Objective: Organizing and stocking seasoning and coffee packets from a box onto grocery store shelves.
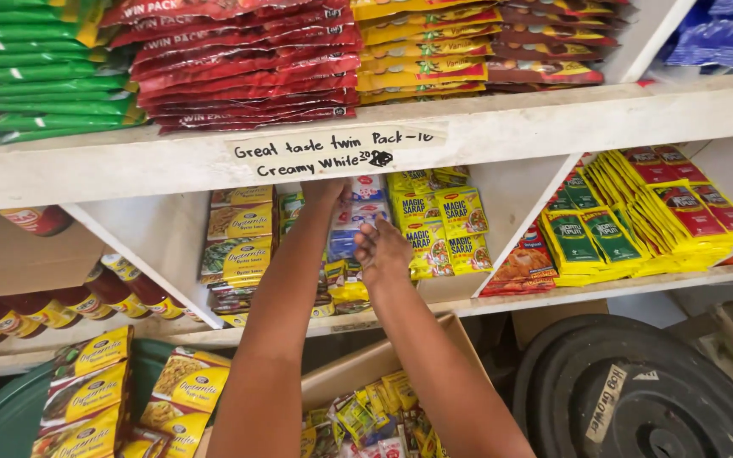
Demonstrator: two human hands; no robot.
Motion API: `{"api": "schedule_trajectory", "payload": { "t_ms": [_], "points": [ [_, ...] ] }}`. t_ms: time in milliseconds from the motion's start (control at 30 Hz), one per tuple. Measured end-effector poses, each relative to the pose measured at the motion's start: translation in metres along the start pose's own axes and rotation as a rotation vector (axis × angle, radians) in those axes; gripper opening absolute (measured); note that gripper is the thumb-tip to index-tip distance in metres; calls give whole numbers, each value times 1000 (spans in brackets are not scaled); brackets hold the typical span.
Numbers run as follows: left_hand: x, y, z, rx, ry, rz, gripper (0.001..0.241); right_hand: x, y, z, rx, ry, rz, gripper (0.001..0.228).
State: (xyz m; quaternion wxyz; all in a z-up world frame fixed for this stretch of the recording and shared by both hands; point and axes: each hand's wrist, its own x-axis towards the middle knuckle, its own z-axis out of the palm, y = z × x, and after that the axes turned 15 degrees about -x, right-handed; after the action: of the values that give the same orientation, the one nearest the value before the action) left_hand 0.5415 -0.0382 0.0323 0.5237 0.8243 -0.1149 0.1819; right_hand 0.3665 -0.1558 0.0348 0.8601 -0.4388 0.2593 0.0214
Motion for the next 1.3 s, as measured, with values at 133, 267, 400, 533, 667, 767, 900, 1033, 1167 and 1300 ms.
{"api": "schedule_trajectory", "payload": {
  "t_ms": [133,267,400,533,667,767,900,1033,1167,1300],
  "points": [
    [0,8,10,50,-8,0,19,-2,-2,5,-8,42,28,17],
    [-10,44,3,-104,25,-167,30,3,3,1,32,31,5,22],
    [-11,37,13,-212,-7,-327,27,-13,5,-8,63,-15,-10,30],
    [-17,19,27,158,98,-83,28,-61,9,-21,-21,-40,-30,40],
    [-47,55,18,521,-28,165,36,-89,23,-36,-63,-126,-83,50],
    [-73,78,7,612,-301,174,48,-94,30,-38,-99,-155,-108,51],
    [-83,86,1,671,-531,101,62,-96,29,-35,-179,-161,-150,51],
    [-87,94,2,687,-572,13,64,-89,28,-32,-219,-179,-122,53],
    [-87,90,3,676,-573,-1,65,-87,26,-28,-233,-182,-97,56],
    [-86,98,0,634,-598,-44,66,-87,22,-24,-236,-203,-88,59]
  ]
}}
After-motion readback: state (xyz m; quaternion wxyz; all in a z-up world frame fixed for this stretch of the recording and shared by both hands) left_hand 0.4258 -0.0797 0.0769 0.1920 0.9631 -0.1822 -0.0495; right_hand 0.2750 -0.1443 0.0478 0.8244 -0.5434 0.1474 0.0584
